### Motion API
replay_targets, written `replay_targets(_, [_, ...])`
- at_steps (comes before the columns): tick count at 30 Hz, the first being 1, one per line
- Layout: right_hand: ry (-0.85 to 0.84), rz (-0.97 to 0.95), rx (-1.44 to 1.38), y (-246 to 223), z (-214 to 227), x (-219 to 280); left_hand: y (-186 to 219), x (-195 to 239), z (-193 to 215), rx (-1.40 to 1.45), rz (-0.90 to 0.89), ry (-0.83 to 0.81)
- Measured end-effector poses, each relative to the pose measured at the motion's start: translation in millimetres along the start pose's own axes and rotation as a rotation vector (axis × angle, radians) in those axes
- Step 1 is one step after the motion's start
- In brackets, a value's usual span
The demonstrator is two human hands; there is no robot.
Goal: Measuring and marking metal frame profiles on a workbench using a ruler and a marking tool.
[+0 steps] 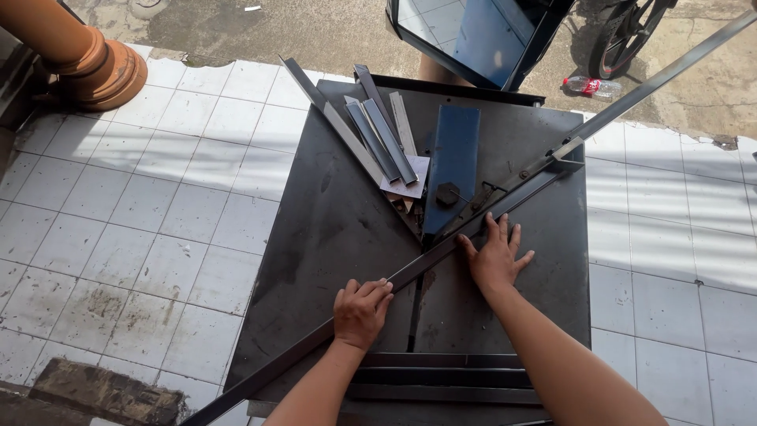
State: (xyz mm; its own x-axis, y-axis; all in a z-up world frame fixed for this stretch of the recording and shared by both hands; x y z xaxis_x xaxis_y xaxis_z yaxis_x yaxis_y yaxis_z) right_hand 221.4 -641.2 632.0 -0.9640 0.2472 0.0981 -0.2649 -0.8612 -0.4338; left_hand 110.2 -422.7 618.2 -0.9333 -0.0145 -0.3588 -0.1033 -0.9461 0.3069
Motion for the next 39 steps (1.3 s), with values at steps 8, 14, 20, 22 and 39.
replay_targets(8, [-0.015,-0.010,0.003,-2.5,-1.7,-39.7,-2.5,-31.3,-17.6,0.013,0.002,-0.008])
replay_targets(14, [-0.005,-0.018,-0.002,-0.3,-1.9,-29.6,-0.9,-22.2,-13.5,0.007,-0.004,-0.018])
replay_targets(20, [-0.042,-0.041,0.025,-1.7,3.2,-5.2,-1.5,0.4,-3.8,-0.021,-0.007,-0.068])
replay_targets(22, [-0.048,-0.046,0.029,0.8,5.1,1.2,-0.7,8.1,-2.1,-0.029,-0.021,-0.095])
replay_targets(39, [-0.116,0.839,0.815,24.7,69.3,83.5,-50.3,69.5,100.4,-0.068,-0.102,-0.328])
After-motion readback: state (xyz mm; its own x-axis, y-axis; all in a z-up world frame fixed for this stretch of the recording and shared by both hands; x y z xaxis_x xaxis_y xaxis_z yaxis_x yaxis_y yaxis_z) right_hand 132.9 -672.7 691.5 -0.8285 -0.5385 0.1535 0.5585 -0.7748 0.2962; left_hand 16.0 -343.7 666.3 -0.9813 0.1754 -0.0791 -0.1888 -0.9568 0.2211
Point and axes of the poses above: each hand's wrist, its own x-axis away from the middle knuckle, its own z-axis out of the back of the hand, y = z × x, the point moved 1 cm from there along -x, towards the middle knuckle, and after that the axes turned 4 degrees about y, right-handed, at the moved point
